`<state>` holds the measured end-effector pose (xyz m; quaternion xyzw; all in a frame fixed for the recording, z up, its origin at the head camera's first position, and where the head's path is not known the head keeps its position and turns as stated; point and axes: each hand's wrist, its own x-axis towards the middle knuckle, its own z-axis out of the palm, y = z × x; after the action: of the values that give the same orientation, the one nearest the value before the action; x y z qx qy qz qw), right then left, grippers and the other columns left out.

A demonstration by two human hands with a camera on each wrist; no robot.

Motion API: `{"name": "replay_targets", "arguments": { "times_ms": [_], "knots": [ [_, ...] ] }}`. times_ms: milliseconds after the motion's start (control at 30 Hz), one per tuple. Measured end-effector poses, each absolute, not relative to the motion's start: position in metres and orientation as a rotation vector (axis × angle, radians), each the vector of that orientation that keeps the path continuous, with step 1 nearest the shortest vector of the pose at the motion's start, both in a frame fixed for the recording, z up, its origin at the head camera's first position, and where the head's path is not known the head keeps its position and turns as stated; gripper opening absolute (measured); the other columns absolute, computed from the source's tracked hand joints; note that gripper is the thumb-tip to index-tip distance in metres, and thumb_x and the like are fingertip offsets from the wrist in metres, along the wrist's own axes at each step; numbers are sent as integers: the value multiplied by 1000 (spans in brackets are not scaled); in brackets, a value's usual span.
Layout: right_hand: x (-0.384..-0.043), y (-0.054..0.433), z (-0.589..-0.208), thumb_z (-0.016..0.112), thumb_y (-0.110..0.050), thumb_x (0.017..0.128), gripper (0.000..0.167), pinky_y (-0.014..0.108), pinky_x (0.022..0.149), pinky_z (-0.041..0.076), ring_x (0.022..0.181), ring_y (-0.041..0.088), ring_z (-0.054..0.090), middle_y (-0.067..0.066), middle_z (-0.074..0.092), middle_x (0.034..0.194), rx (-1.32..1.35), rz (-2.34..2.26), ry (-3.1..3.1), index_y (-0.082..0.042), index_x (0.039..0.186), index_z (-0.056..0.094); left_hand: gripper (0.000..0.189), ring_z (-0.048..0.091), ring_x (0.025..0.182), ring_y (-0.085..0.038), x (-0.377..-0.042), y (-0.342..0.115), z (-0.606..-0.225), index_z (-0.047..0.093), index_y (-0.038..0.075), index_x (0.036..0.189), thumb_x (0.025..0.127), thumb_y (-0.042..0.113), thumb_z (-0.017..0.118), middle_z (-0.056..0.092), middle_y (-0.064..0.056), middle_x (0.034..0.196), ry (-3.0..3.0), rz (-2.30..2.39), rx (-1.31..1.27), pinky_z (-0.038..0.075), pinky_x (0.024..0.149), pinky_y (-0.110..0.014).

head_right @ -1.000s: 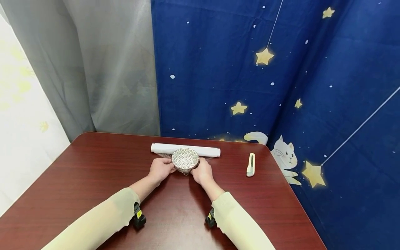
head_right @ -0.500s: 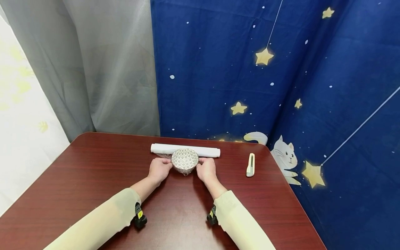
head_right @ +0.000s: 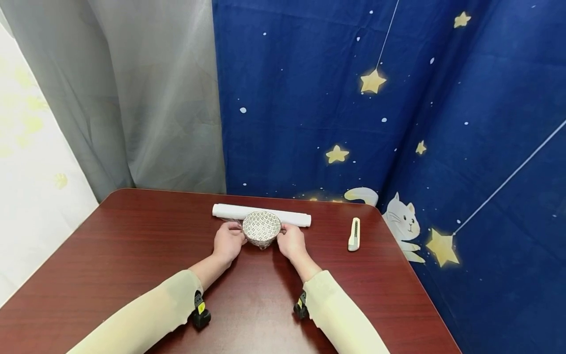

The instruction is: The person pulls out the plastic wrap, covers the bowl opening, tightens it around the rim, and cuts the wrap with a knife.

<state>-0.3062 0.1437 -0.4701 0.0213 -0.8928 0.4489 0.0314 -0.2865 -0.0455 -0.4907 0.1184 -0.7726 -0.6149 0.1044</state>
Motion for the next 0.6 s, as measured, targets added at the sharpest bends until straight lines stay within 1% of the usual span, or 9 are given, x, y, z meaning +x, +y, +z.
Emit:
{"name": "replay_targets", "arguments": {
  "times_ms": [67,133,200,267,333,367,433,500,600],
  "knots": [
    [-306,143,-470,64,-1,100,29,24,75,58,86,15,73,16,83,106,62,1444,-2735,4,124,78,35,76,89,-22,-285,-42,-492,69,-9,128,94,-6,64,79,-24,106,-2233,-1846,376,62,78,-28],
    [-306,143,-471,63,1,99,30,24,73,60,85,17,75,18,83,107,59,1488,-2721,5,125,77,35,75,94,-25,-284,-38,-493,70,-9,128,94,-7,63,79,-25,109,-2207,-1867,395,62,79,-28],
    [-306,143,-471,62,1,100,30,26,74,62,87,19,76,20,83,109,54,1521,-2713,6,126,76,35,74,101,-28,-282,-33,-494,73,-10,126,92,-8,63,78,-26,114,-2194,-1872,397,61,85,-32],
    [-306,143,-471,62,2,100,31,28,75,64,88,20,77,21,82,110,61,1538,-2710,7,127,76,42,73,109,-33,-279,-28,-494,71,-11,130,89,-10,63,77,-28,119,-2186,-1873,391,61,93,-39],
    [-306,143,-471,61,3,99,31,30,76,65,88,19,77,21,82,110,72,1538,-2708,8,126,76,48,66,124,-38,-275,-23,-494,69,-14,135,87,-12,64,70,-32,130,-2169,-1877,391,56,106,-45],
    [-306,143,-471,61,3,99,30,30,76,65,87,19,76,22,82,110,76,1538,-2707,8,125,76,50,61,130,-42,-273,-21,-493,68,-15,136,86,-12,64,66,-33,135,-2162,-1874,396,52,112,-49],
    [-306,143,-471,60,4,99,30,30,76,66,86,16,75,21,82,109,79,1537,-2706,9,124,76,54,49,139,-49,-270,-17,-492,66,-16,138,84,-12,65,55,-35,142,-2152,-1854,411,43,120,-54],
    [-306,144,-471,60,4,99,30,30,76,66,85,15,74,21,82,109,75,1533,-2710,8,123,76,54,41,142,-51,-268,-15,-492,67,-16,137,83,-12,66,48,-33,145,-2144,-1824,438,37,123,-56],
    [-307,144,-471,60,4,100,30,32,79,67,88,15,74,22,82,110,67,1546,-2709,9,125,76,54,41,145,-53,-267,-14,-492,65,-18,138,84,-12,65,48,-34,148,-2158,-1803,432,36,125,-57]
  ]
}}
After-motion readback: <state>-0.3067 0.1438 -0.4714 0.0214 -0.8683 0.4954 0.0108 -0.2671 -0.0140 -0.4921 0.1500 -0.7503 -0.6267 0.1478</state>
